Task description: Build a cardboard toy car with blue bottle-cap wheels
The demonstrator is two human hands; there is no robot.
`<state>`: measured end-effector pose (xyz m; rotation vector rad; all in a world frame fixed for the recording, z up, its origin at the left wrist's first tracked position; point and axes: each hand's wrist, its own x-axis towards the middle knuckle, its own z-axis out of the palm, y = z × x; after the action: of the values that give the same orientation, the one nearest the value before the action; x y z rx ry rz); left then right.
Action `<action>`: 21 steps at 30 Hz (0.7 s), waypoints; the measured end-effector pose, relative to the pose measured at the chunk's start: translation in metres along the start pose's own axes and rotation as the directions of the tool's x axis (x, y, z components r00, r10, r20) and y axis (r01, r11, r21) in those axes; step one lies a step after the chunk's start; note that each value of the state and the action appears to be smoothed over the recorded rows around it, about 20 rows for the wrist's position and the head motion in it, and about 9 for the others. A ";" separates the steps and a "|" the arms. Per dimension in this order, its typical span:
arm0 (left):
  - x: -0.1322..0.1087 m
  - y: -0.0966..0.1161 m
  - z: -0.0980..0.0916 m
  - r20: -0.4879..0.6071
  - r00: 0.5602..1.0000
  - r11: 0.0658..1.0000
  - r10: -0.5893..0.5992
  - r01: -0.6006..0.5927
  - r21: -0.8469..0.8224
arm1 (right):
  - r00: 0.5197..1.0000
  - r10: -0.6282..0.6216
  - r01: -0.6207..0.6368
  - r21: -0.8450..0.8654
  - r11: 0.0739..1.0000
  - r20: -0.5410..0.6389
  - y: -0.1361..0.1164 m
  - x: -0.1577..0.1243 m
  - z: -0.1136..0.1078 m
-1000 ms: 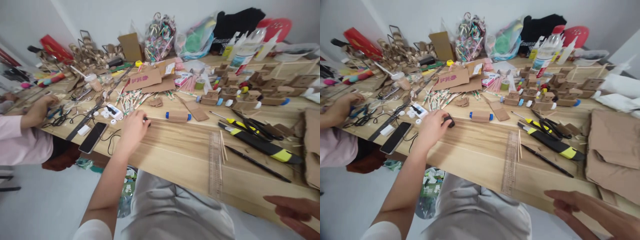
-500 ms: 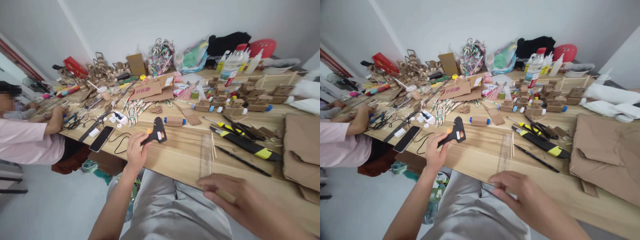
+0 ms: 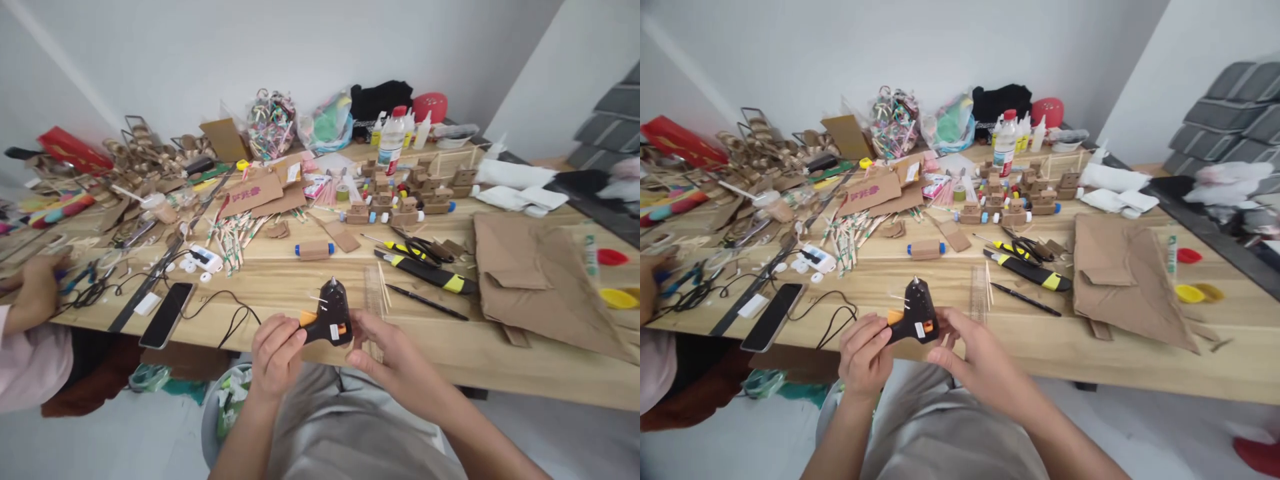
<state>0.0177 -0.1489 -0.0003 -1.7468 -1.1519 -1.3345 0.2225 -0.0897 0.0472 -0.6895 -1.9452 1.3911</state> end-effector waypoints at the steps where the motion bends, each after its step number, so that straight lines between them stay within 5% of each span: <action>1: -0.002 0.003 0.003 0.012 0.999 0.998 -0.049 0.049 -0.040 | 1.000 -0.005 0.005 0.004 1.000 -0.007 -0.001 0.004 0.000; 4: -0.007 0.012 0.013 0.094 0.972 0.954 -0.214 0.229 -0.195 | 0.999 0.006 -0.006 -0.022 1.000 -0.035 -0.003 0.012 0.000; 7: -0.006 0.015 0.020 0.222 0.900 0.867 -0.375 0.425 -0.261 | 0.996 0.023 -0.032 -0.111 0.993 -0.080 -0.003 0.017 0.000; 9: 0.001 0.012 0.022 0.314 0.865 0.846 -0.391 0.472 -0.247 | 0.995 0.031 -0.046 -0.146 0.988 -0.100 -0.001 0.020 -0.002; 14: 0.026 -0.008 0.035 0.426 0.865 0.893 -0.266 0.388 -0.230 | 0.979 -0.023 -0.033 -0.268 0.963 -0.201 0.011 0.038 -0.016; 18: 0.036 -0.018 0.048 0.400 0.893 0.939 -0.206 0.295 -0.176 | 0.871 -0.278 0.021 -0.536 0.844 -0.404 0.008 0.052 -0.035; 21: 0.040 -0.021 0.055 0.400 0.900 0.956 -0.171 0.250 -0.152 | 0.820 -0.470 0.129 -0.694 0.708 -0.327 -0.006 0.060 -0.041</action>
<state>0.0244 -0.0821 0.0229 -2.1494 -1.5029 -1.3034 0.2134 -0.0227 0.0741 -0.8597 -1.9747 0.2411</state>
